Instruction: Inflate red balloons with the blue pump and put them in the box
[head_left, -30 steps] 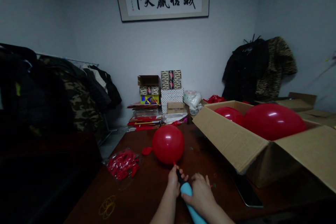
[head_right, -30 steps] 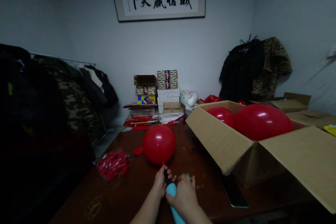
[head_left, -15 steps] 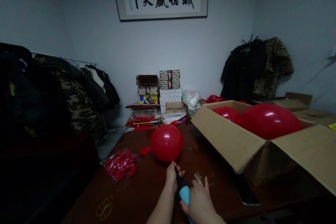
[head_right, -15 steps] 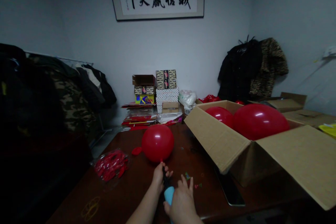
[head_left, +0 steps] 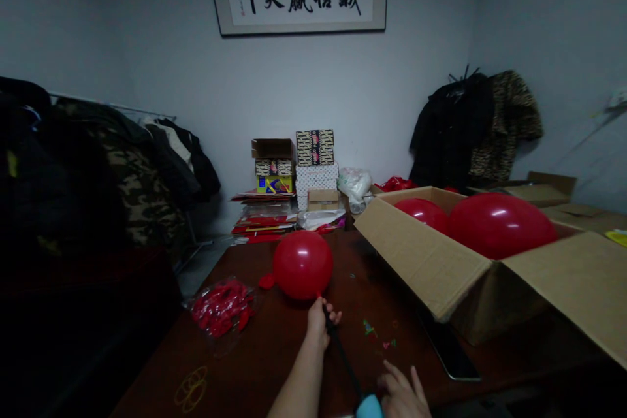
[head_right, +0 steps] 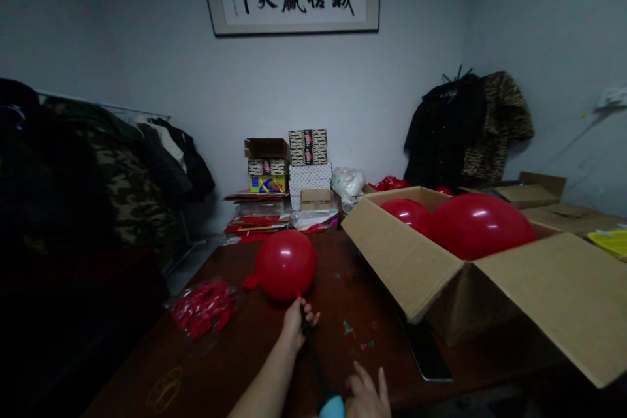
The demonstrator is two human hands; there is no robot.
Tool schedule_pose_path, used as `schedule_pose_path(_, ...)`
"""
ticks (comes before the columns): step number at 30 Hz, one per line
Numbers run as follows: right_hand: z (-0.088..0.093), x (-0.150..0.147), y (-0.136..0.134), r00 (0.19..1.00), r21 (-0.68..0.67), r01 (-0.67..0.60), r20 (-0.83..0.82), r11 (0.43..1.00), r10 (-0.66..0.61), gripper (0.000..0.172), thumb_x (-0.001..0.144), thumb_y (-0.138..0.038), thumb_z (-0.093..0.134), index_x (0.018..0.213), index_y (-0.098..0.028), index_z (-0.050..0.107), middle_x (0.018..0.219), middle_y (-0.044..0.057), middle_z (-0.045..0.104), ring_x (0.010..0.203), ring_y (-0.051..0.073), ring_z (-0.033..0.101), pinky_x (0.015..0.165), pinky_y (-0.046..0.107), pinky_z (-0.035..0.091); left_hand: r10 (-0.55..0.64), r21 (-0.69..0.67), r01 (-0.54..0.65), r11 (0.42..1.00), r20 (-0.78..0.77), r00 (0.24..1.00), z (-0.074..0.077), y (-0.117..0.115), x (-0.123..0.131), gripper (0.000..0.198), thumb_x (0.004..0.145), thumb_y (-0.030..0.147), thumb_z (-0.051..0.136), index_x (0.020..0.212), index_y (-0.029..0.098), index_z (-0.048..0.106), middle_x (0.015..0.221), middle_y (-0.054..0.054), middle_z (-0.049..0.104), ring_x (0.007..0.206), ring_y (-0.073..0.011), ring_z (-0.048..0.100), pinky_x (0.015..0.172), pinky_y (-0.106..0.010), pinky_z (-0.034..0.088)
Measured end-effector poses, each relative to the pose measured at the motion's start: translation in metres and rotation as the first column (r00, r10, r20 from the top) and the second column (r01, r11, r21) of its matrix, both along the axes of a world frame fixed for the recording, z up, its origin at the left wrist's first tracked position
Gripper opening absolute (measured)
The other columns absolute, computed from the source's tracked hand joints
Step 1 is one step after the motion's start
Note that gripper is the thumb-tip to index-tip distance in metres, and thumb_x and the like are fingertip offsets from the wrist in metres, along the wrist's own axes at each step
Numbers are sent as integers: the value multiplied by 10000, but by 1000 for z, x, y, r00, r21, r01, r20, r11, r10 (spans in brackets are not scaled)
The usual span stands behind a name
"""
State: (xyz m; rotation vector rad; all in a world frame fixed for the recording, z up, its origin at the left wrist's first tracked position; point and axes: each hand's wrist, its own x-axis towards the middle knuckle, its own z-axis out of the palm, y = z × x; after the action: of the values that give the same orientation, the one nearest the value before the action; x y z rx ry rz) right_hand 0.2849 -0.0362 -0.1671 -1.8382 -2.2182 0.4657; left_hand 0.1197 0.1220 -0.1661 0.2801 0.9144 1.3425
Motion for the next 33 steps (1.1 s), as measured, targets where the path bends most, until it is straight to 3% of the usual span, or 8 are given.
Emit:
schedule_pose_path(5, 24, -1, 3, 998, -6, -57, 25, 998, 57, 271, 728, -289, 461, 824, -203, 699, 1211, 78, 569, 1283, 312, 307, 1071, 543, 28, 11, -7, -11, 1000, 37, 999, -1, -7, -1, 221, 873, 348, 399, 698, 215, 376, 479, 86, 412, 361, -62, 356, 650, -315, 475)
schedule_pose_path(8, 40, -10, 6, 1000, 49, -21, 10, 999, 20, 400, 618, -448, 587, 892, -172, 682, 1196, 115, 565, 1257, 338, 329, 1072, 526, 41, -3, 3, 3, 1000, 74, 997, -3, -13, -1, 214, 864, 356, 423, 707, 216, 384, 490, 81, 428, 378, -69, 378, 648, -312, 473)
schedule_pose_path(13, 54, -37, 25, 998, 98, 50, -33, 994, -47, 452, 652, -458, 542, 964, -150, 652, 1115, 130, 596, 1213, 313, 389, 1064, 519, 83, -21, -15, 23, 1000, 114, 993, -5, -22, 2, 207, 869, 346, 414, 712, 212, 391, 501, 81, 429, 380, -64, 377, 637, -306, 465)
schedule_pose_path(18, 45, -60, 53, 996, 106, 94, -11, 990, -93, 497, 675, -451, 507, 1056, -152, 618, 1152, 134, 582, 1210, 311, 389, 1055, 522, 106, -45, -21, 47, 999, 110, 993, -13, -22, 1, 227, 850, 371, 452, 704, 210, 387, 493, 74, 445, 378, -71, 391, 577, -278, 442)
schedule_pose_path(21, 34, -67, 56, 996, 107, 84, 3, 991, -85, 494, 690, -461, 497, 1071, -171, 616, 1162, 128, 580, 1212, 306, 390, 1060, 519, 88, -32, -15, 33, 999, 38, 999, -20, -19, -3, 232, 851, 375, 441, 697, 211, 384, 476, 73, 440, 358, -74, 377, 522, -254, 410)
schedule_pose_path(30, 19, -46, 24, 998, 105, 26, 46, 994, -31, 413, 669, -462, 567, 912, -149, 682, 1135, 142, 594, 1242, 324, 360, 1077, 526, 39, 10, 3, -10, 1000, -71, 997, -32, -11, 2, 269, 831, 438, 440, 691, 219, 373, 445, 91, 417, 312, -60, 333, 536, -268, 418)
schedule_pose_path(33, 1, -27, 12, 999, 47, -15, 50, 999, 12, 268, 754, -291, 477, 877, -181, 688, 1124, 102, 614, 1253, 302, 365, 1070, 549, 73, 2, -10, -3, 1000, -72, 997, -29, -7, 0, 253, 843, 416, 423, 692, 221, 367, 434, 93, 413, 305, -63, 332, 532, -268, 416)
